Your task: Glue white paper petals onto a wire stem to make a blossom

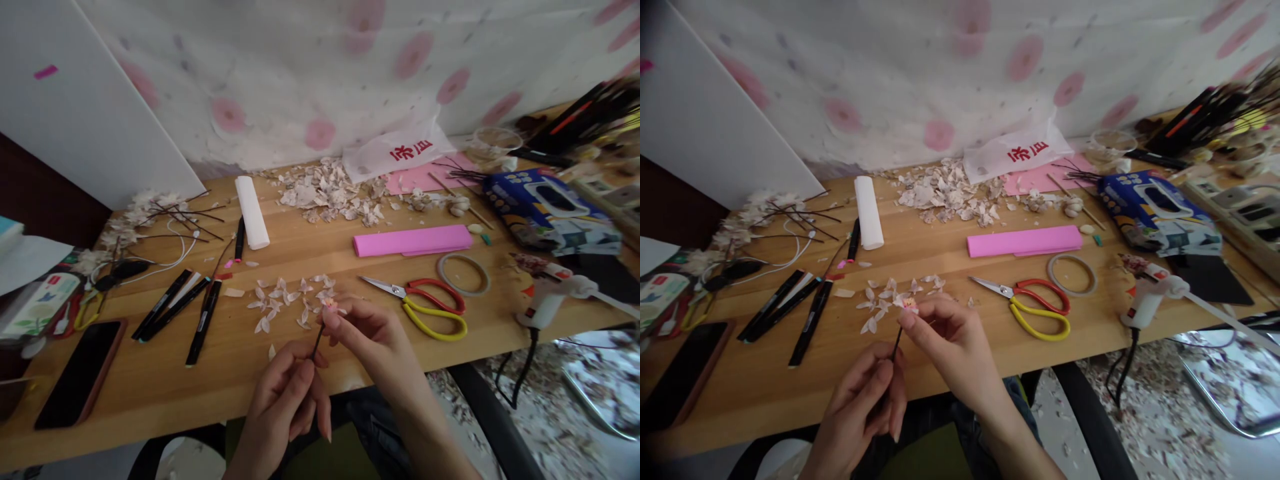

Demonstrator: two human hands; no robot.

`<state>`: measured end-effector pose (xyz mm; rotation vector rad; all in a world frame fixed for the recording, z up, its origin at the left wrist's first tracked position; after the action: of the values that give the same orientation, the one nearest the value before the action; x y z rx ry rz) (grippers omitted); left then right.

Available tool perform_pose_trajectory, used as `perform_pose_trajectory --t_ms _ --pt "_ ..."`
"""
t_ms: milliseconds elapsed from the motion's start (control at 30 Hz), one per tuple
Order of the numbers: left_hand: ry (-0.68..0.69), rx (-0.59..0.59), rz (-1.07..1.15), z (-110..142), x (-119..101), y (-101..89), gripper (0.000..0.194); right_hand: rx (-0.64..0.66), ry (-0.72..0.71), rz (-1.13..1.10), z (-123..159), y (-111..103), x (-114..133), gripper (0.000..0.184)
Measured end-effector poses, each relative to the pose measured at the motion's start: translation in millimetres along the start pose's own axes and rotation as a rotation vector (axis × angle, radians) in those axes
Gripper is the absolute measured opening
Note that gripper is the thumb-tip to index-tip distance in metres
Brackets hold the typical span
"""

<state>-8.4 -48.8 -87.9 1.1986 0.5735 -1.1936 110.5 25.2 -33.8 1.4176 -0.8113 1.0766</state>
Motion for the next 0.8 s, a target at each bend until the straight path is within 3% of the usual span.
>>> perform_pose_trajectory --t_ms 400,567,800 --pt "0.048 -0.015 -0.030 0.4 0.5 -1.9 0.025 -0.001 0.053 -0.142 -0.6 0.1 -8.2 0.018" --pt "0.059 0.004 -0.015 1.0 3.4 -2.3 0.024 -0.006 0.127 -0.184 -2.0 -0.6 -18.0 0.024" --pt "0.078 0.033 0.050 -5.4 4.2 -0.7 0.022 0.005 0.077 -0.195 -5.9 -0.7 -11.5 0.018"
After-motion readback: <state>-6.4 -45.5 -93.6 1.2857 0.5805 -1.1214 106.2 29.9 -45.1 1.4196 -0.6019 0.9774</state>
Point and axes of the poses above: each hand's wrist, its own z-axis away from the middle knuckle, its own y-axis out of the palm, x = y × z, the point moved 8 cm from there along -z, towards the middle knuckle, and after that the axes turned 7 degrees about -z, right-handed, at the moved point
